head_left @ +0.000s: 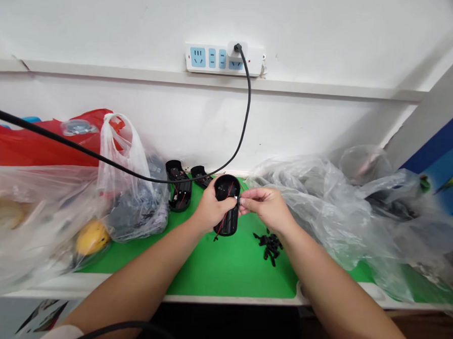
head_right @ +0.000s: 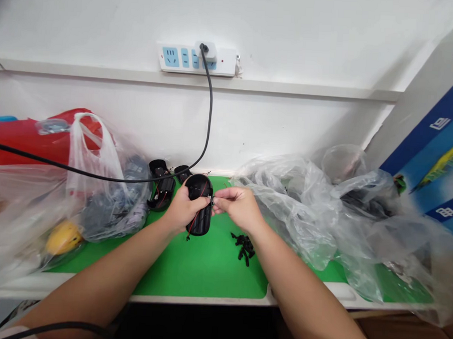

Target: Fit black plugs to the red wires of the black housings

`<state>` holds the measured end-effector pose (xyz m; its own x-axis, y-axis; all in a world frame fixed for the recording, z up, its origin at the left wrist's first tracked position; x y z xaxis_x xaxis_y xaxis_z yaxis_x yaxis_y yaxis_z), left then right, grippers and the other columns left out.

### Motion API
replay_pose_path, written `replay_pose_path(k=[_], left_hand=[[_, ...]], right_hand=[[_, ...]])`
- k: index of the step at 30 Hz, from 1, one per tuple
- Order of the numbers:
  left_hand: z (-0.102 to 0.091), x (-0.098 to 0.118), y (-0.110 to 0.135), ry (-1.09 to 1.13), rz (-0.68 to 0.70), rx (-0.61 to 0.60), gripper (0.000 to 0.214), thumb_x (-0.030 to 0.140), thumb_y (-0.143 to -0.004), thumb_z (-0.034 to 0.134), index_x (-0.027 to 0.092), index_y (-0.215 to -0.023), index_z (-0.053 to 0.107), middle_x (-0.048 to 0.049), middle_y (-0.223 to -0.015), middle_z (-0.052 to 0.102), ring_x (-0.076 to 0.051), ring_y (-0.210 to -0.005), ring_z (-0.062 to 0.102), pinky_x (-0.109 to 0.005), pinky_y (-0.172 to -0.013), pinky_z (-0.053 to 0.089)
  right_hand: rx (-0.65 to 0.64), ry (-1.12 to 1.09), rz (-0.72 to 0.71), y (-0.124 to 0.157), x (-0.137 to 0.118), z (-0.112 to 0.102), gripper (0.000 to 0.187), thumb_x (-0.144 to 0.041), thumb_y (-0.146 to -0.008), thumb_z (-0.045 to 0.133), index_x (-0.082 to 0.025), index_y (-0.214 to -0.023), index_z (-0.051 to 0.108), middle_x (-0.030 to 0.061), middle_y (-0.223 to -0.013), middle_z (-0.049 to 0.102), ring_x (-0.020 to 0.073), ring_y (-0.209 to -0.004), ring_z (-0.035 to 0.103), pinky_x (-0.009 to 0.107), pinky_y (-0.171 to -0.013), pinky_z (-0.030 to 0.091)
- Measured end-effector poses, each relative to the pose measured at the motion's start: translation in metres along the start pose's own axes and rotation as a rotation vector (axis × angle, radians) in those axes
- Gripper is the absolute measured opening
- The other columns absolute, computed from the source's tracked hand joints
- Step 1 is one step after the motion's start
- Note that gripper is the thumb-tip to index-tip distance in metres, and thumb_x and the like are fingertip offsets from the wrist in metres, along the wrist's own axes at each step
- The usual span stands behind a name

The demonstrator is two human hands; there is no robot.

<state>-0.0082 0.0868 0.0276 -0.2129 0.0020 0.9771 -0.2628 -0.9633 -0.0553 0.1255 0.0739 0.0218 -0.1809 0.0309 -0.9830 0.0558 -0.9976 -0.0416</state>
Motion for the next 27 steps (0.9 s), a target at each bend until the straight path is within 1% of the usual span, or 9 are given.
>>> replay_pose_path(k=[3,5,7,10,13,16,20,23,27], left_hand=[[-0.006,-0.002,-0.004,-0.043,0.026,0.027,0.052,0.021,-0.063,0.071,0.019,-0.110,0.050,0.0022,-0.072,0.057,-0.015,-0.055,0.059,-0.032,-0.055,0.054],[-0.011,0.000,-0.007,-0.066,0.055,0.059,0.048,0.021,-0.061,0.072,0.017,-0.105,0.052,0.0026,-0.070,0.056,-0.014,-0.055,0.057,-0.029,-0.055,0.051],[-0.016,0.003,-0.008,-0.084,0.082,0.108,0.045,0.021,-0.060,0.072,0.016,-0.100,0.053,0.0027,-0.070,0.056,-0.012,-0.056,0.055,-0.026,-0.056,0.049],[-0.020,0.008,-0.008,-0.111,0.102,0.157,0.042,0.020,-0.058,0.072,0.015,-0.096,0.054,0.0021,-0.071,0.056,-0.012,-0.060,0.054,-0.025,-0.058,0.047],[-0.017,0.011,-0.007,-0.123,0.116,0.136,0.043,0.019,-0.056,0.072,0.015,-0.096,0.056,0.0010,-0.072,0.058,-0.013,-0.064,0.055,-0.025,-0.061,0.047],[-0.014,0.013,-0.005,-0.101,0.130,0.118,0.044,0.017,-0.054,0.072,0.015,-0.095,0.058,0.0006,-0.073,0.059,-0.014,-0.066,0.056,-0.026,-0.063,0.047],[-0.013,0.013,-0.004,-0.106,0.136,0.112,0.043,0.016,-0.055,0.072,0.015,-0.096,0.059,0.0012,-0.072,0.059,-0.014,-0.064,0.055,-0.026,-0.063,0.046],[-0.011,0.012,-0.003,-0.130,0.137,0.095,0.041,0.016,-0.057,0.071,0.016,-0.097,0.058,0.0017,-0.071,0.058,-0.013,-0.063,0.054,-0.026,-0.063,0.046],[-0.010,0.010,-0.001,-0.128,0.130,0.113,0.043,0.014,-0.055,0.070,0.017,-0.096,0.058,0.0024,-0.071,0.057,-0.013,-0.063,0.053,-0.026,-0.062,0.045]], right_hand=[[-0.022,0.089,-0.050,0.003,-0.001,0.008,0.022,-0.035,-0.070,0.073,-0.016,-0.081,0.067,0.0016,-0.066,0.064,0.0151,-0.058,0.061,0.034,-0.061,0.054],[-0.048,0.267,-0.143,0.008,-0.006,0.016,0.020,-0.035,-0.080,0.061,-0.016,-0.081,0.066,0.0018,-0.066,0.062,0.0142,-0.059,0.058,0.032,-0.060,0.050],[-0.073,0.438,-0.244,0.014,-0.011,0.025,0.022,-0.034,-0.086,0.052,-0.017,-0.079,0.064,0.0018,-0.067,0.058,0.0138,-0.060,0.055,0.029,-0.059,0.047],[-0.088,0.580,-0.349,0.020,-0.016,0.034,0.017,-0.028,-0.087,0.048,-0.017,-0.082,0.060,0.0021,-0.073,0.054,0.0143,-0.066,0.053,0.028,-0.060,0.045],[-0.061,0.698,-0.456,0.023,-0.019,0.039,0.014,-0.022,-0.086,0.045,-0.017,-0.080,0.057,0.0028,-0.074,0.052,0.0159,-0.070,0.052,0.030,-0.065,0.044],[-0.061,0.766,-0.527,0.025,-0.019,0.041,0.017,-0.020,-0.087,0.041,-0.017,-0.089,0.058,0.0054,-0.080,0.056,0.0181,-0.077,0.054,0.033,-0.071,0.045],[-0.026,0.874,-0.514,0.028,-0.014,0.041,0.027,-0.022,-0.091,0.037,-0.015,-0.103,0.060,0.0097,-0.087,0.062,0.0215,-0.080,0.057,0.037,-0.074,0.047],[0.058,1.001,-0.515,0.031,-0.011,0.041,0.031,-0.023,-0.091,0.036,-0.014,-0.108,0.060,0.0112,-0.084,0.063,0.0232,-0.078,0.058,0.039,-0.073,0.047],[0.131,1.122,-0.538,0.034,-0.008,0.042,0.035,-0.022,-0.089,0.036,-0.011,-0.111,0.061,0.0133,-0.083,0.064,0.0247,-0.078,0.059,0.039,-0.073,0.047]])
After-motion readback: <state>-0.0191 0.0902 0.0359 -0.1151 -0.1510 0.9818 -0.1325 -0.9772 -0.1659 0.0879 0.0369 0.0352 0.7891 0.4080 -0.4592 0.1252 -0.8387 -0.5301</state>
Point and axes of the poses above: each hand's wrist, its own y-axis away from the middle knuckle, its own z-axis out of the palm, x = y × z, the point moved 6 cm from there along -y, towards the middle knuckle
